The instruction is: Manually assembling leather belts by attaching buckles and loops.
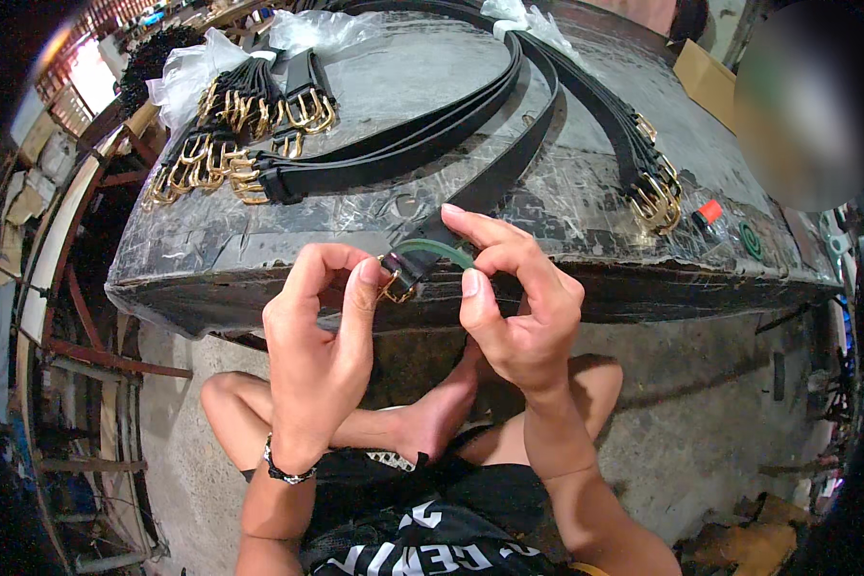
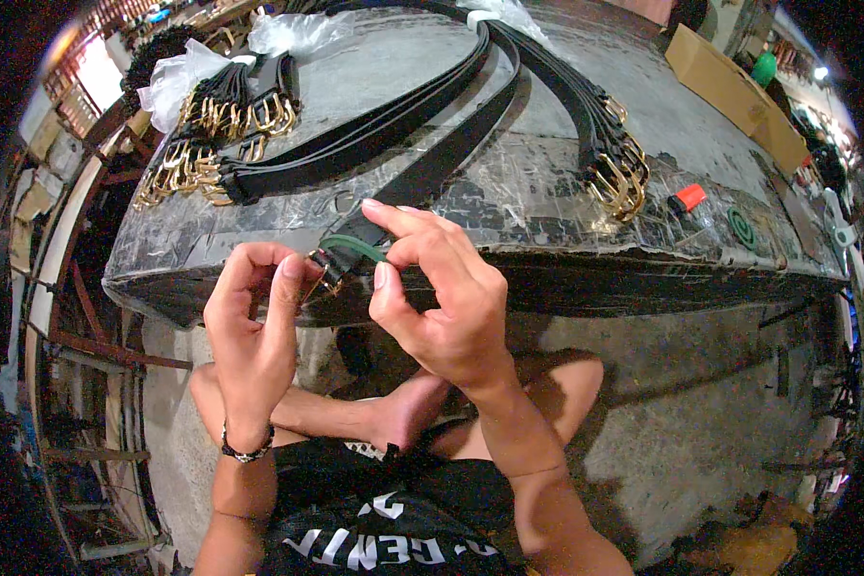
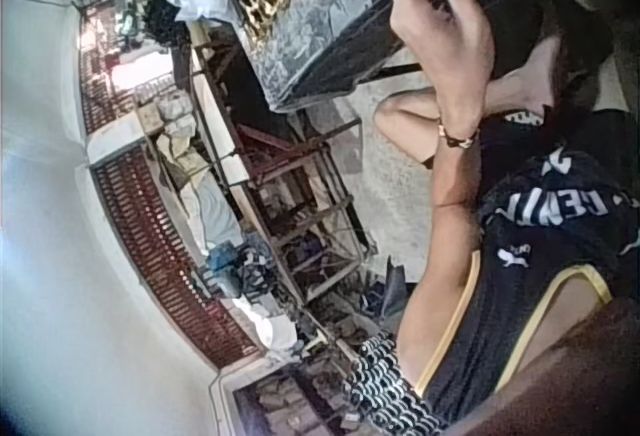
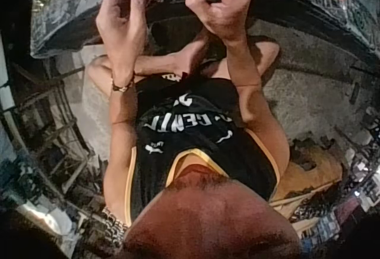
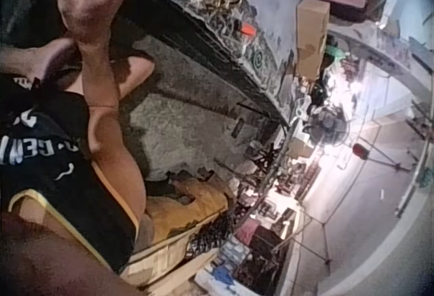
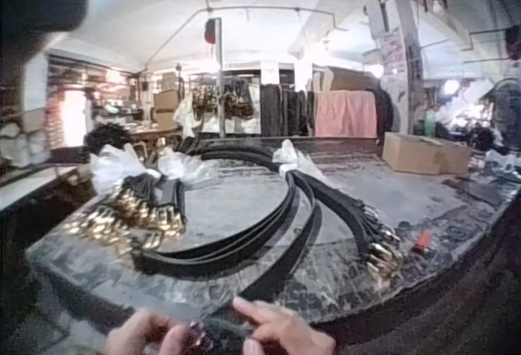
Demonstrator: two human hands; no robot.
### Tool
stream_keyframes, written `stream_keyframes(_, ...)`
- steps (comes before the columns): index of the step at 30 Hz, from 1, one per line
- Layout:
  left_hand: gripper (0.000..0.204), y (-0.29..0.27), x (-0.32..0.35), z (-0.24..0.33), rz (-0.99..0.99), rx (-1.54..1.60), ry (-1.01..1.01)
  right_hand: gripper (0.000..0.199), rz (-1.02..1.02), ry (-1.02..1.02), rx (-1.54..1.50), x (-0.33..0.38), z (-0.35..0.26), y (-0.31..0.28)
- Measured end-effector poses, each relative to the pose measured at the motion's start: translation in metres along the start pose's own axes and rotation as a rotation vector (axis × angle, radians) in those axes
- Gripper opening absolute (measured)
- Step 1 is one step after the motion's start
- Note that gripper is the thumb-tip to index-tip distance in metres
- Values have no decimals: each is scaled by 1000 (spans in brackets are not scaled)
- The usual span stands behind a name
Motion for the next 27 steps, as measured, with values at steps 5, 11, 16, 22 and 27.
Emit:
stream_keyframes(5,10,-2,0,0,1,-26,25,18,1,-140,104,0,-6,4)
stream_keyframes(11,11,-1,0,2,16,-35,47,19,17,-184,125,1,-6,3)
stream_keyframes(16,13,-2,0,3,34,-12,16,15,26,-111,55,3,-2,2)
stream_keyframes(22,20,7,2,19,-123,-249,352,9,62,121,-127,3,4,-2)
stream_keyframes(27,9,3,-1,11,-102,-123,274,6,40,193,-207,-2,9,-11)
Point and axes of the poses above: each hand's wrist, its own x-axis away from the middle knuckle, its own y-axis out of the palm, z = x × y, the point moved 5 cm from there along -x, towards the middle knuckle, and after that the axes turned 14 degrees about z, right-handed, at the moved point
